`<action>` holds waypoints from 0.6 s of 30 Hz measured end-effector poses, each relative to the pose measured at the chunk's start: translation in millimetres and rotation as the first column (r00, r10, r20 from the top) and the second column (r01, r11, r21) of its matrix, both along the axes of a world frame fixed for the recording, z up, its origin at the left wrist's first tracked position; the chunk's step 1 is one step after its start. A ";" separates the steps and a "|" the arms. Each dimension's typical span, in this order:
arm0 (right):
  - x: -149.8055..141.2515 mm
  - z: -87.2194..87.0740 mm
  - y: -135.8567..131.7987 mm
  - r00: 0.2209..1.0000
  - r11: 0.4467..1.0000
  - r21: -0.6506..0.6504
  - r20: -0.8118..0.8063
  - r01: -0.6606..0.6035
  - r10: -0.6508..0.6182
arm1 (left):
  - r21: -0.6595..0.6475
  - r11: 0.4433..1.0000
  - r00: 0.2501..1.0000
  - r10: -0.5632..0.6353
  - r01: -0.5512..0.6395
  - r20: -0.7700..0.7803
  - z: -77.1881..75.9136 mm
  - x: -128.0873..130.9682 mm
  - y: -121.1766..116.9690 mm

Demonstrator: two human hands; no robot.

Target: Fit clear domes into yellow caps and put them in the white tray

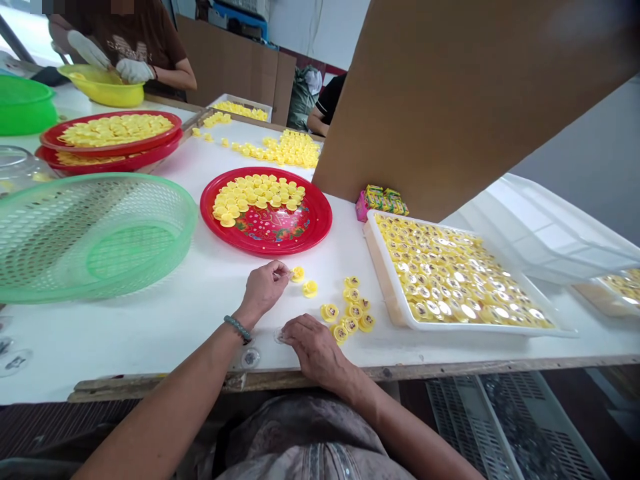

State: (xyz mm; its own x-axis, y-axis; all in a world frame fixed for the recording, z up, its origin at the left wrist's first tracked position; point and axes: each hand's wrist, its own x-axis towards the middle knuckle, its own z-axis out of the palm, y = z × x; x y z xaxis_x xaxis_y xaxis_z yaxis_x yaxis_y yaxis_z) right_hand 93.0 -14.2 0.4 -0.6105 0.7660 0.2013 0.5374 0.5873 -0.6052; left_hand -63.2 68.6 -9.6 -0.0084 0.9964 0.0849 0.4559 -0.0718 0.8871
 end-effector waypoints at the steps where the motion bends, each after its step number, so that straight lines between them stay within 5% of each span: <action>1: 1.3 1.8 1.2 0.998 0.998 -0.027 -0.028 0.051 -0.051 | 0.004 1.000 1.000 -0.023 0.023 0.001 -1.4 1.0 -0.8; 7: 8.9 11.1 9.3 0.976 0.956 -0.202 0.005 0.215 -0.218 | 0.075 0.964 0.966 -0.249 0.254 -0.065 -7.1 12.0 -6.2; 11: 19.1 13.0 12.3 0.921 0.838 -0.463 -0.106 0.287 -0.374 | -0.077 0.935 0.911 -0.314 0.345 0.267 2.2 9.9 -8.9; 15: 28.8 10.3 20.4 0.715 0.734 -0.647 -0.411 0.209 -0.566 | -0.163 0.821 0.766 -0.412 0.547 0.494 13.2 8.8 -16.2; 18: 29.4 6.4 26.7 0.535 0.698 -0.700 -0.536 0.151 -0.653 | -0.175 0.834 0.766 -0.369 0.523 0.527 13.9 12.7 -21.0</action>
State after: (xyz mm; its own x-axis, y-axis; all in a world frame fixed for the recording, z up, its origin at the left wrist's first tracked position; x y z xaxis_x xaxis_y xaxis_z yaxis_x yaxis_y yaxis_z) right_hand 122.4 12.4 6.9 -0.0430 0.9926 -0.1133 -0.1270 -0.1179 -0.9849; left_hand -50.5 47.6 4.3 0.4827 0.8690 -0.1086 -0.0211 0.1356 0.9905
